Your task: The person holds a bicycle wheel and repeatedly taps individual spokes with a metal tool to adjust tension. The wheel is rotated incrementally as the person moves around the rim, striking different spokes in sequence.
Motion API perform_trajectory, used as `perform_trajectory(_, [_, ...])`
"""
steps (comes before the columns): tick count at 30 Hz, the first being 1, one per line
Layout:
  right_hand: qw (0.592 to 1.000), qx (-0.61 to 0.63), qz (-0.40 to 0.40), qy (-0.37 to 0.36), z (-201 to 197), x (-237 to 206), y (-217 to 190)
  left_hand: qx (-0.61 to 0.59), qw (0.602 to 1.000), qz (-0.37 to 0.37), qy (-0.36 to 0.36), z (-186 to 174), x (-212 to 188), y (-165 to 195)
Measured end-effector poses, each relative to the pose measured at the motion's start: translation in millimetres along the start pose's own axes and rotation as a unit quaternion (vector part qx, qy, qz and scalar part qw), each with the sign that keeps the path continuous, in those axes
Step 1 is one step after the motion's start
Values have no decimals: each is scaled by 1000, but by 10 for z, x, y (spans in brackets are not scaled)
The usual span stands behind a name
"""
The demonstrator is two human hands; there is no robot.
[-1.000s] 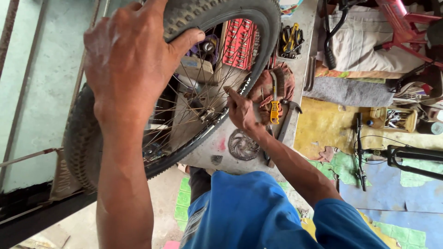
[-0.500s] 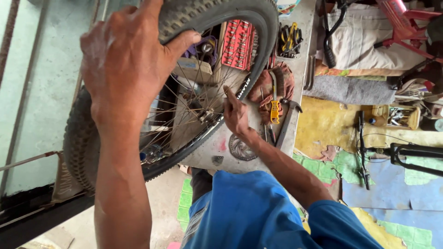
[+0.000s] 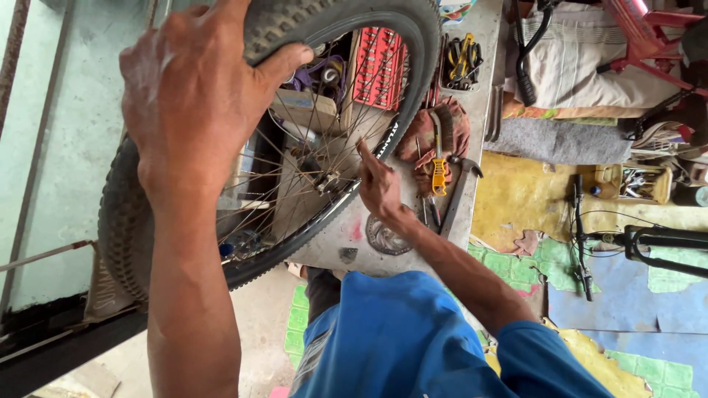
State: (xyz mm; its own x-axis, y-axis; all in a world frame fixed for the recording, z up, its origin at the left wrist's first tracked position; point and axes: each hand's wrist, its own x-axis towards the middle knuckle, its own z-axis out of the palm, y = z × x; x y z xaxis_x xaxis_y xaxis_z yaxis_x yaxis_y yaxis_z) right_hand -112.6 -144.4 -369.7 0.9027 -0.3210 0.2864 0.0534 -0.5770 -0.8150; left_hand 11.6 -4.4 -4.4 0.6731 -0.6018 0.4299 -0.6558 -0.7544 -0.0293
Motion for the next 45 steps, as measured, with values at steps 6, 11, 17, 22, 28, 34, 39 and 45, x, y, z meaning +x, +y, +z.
perform_trajectory(6, [989,18,-149,5,-303,-23,25,34,999,5,28,-40,-45,6])
perform_trajectory(11, [975,-110,-155,-114,-204,288,174,17,1000,-10,2,-2,-50,8])
perform_trajectory(17, [941,-173,-271,103,-573,868,584,28,1000,-12,-6,-70,-66,51])
perform_trajectory(22, [995,67,42,58,-558,820,593,12,1000,-25,4,-172,-122,170])
perform_trajectory(28, [714,607,348,41,-528,812,609,30,997,-52,-52,-298,-226,234])
perform_trajectory(34, [619,701,355,-24,-681,1032,685,39,993,-68,-90,-349,-415,303])
perform_trajectory(39, [654,661,367,-36,-815,1081,441,-55,989,-88,-110,-517,-738,59])
perform_trajectory(45, [771,583,255,-4,-1173,1450,-134,-153,965,-197,-77,-471,-1218,-273])
